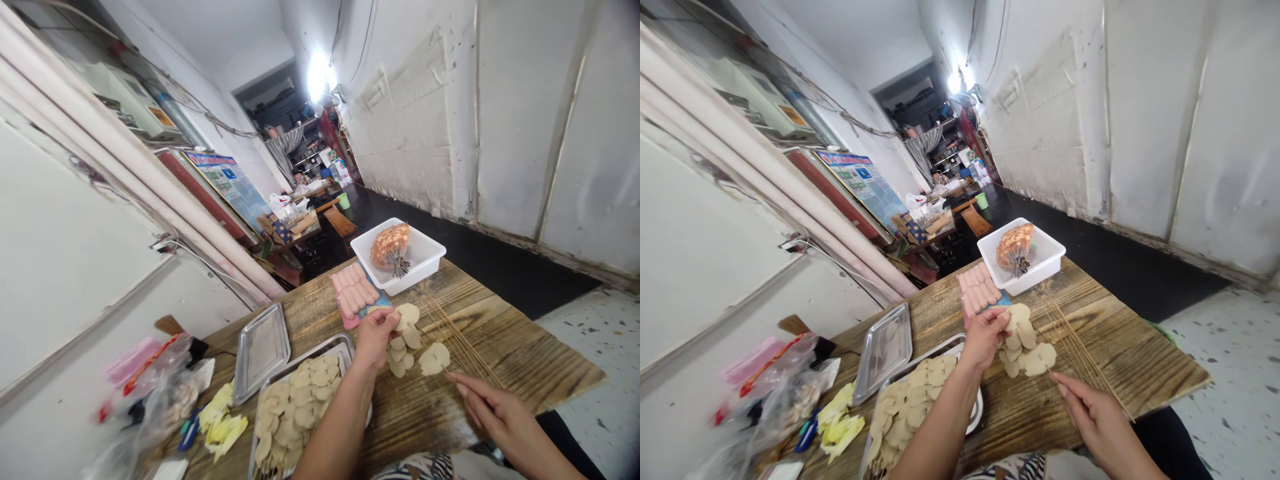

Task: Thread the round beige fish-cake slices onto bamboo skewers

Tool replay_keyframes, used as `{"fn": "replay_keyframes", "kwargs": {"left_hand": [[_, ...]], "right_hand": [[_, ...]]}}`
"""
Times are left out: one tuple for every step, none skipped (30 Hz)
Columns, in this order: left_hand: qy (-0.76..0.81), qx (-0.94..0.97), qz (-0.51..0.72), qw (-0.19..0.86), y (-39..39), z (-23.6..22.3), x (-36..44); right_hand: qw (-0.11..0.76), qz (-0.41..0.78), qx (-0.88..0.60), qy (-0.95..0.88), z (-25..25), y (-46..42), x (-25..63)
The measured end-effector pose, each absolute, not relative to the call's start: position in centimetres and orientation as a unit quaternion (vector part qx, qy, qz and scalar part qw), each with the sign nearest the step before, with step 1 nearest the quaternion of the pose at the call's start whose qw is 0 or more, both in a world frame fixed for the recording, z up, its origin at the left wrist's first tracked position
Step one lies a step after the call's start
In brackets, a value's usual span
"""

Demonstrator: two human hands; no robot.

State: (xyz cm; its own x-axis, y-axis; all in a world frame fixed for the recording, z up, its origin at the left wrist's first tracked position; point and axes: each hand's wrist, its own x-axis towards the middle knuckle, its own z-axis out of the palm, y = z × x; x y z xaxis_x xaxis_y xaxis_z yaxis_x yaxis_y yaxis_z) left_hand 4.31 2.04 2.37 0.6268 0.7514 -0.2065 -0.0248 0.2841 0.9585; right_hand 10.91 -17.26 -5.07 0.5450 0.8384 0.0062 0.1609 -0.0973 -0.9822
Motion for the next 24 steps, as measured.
{"fn": "replay_keyframes", "kwargs": {"left_hand": [[0.342, 0.533, 0.261, 0.729, 2.0, 2.5, 4.3], [0.344, 0.530, 0.255, 0.732, 2.0, 2.6, 4.3], [0.342, 0.527, 0.250, 0.737, 2.0, 2.6, 4.2], [0.336, 0.520, 0.246, 0.746, 2.0, 2.7, 4.2], [0.326, 0.508, 0.241, 0.760, 2.0, 2.7, 4.2], [0.316, 0.490, 0.235, 0.778, 2.1, 2.6, 4.1], [0.309, 0.467, 0.230, 0.796, 2.2, 2.6, 4.1], [0.307, 0.442, 0.227, 0.812, 2.2, 2.5, 4.1], [0.309, 0.417, 0.226, 0.824, 2.3, 2.4, 4.2], [0.313, 0.396, 0.230, 0.832, 2.3, 2.3, 4.2], [0.315, 0.379, 0.236, 0.837, 2.2, 2.2, 4.3], [0.310, 0.369, 0.242, 0.842, 2.1, 2.2, 4.4], [0.301, 0.362, 0.247, 0.847, 1.9, 2.1, 4.4], [0.290, 0.360, 0.250, 0.851, 1.7, 2.0, 4.5], [0.280, 0.359, 0.252, 0.854, 1.6, 2.0, 4.6], [0.275, 0.360, 0.253, 0.855, 1.4, 2.0, 4.6], [0.274, 0.361, 0.255, 0.854, 1.2, 2.0, 4.7], [0.277, 0.362, 0.257, 0.852, 1.1, 2.0, 4.7], [0.279, 0.363, 0.260, 0.850, 1.1, 2.0, 4.7], [0.282, 0.364, 0.263, 0.848, 1.0, 1.9, 4.8], [0.285, 0.365, 0.266, 0.846, 1.0, 1.9, 4.8], [0.288, 0.367, 0.269, 0.843, 0.9, 1.8, 4.9], [0.292, 0.369, 0.274, 0.839, 0.9, 1.6, 4.9], [0.296, 0.371, 0.279, 0.835, 0.7, 1.5, 5.0]], "right_hand": [[0.560, 0.305, -0.677, -0.367, -5.2, -17.2, 10.9], [0.559, 0.308, -0.678, -0.364, -5.2, -17.1, 10.9], [0.559, 0.311, -0.678, -0.361, -5.3, -17.1, 10.8], [0.559, 0.315, -0.679, -0.357, -5.3, -17.0, 10.8], [0.560, 0.317, -0.679, -0.352, -5.3, -16.9, 10.8], [0.561, 0.321, -0.679, -0.348, -5.3, -16.9, 10.8], [0.562, 0.325, -0.679, -0.344, -5.3, -16.9, 10.8], [0.563, 0.330, -0.677, -0.341, -5.3, -16.9, 10.7], [0.565, 0.334, -0.674, -0.339, -5.3, -16.9, 10.7], [0.568, 0.339, -0.670, -0.338, -5.3, -16.9, 10.6], [0.573, 0.343, -0.664, -0.337, -5.4, -16.8, 10.5], [0.578, 0.347, -0.658, -0.335, -5.5, -16.8, 10.5], [0.582, 0.350, -0.654, -0.333, -5.6, -16.8, 10.4], [0.584, 0.354, -0.651, -0.332, -5.7, -16.7, 10.4], [0.584, 0.357, -0.650, -0.330, -5.8, -16.7, 10.4], [0.583, 0.360, -0.650, -0.329, -5.9, -16.6, 10.4], [0.581, 0.360, -0.652, -0.328, -6.0, -16.5, 10.4], [0.580, 0.359, -0.654, -0.328, -6.0, -16.5, 10.4], [0.579, 0.355, -0.657, -0.327, -6.0, -16.4, 10.4], [0.579, 0.350, -0.660, -0.327, -5.9, -16.4, 10.4], [0.577, 0.345, -0.663, -0.329, -5.9, -16.3, 10.3], [0.576, 0.338, -0.667, -0.331, -5.7, -16.3, 10.3], [0.574, 0.332, -0.670, -0.333, -5.6, -16.3, 10.3], [0.572, 0.327, -0.673, -0.335, -5.5, -16.2, 10.2]]}}
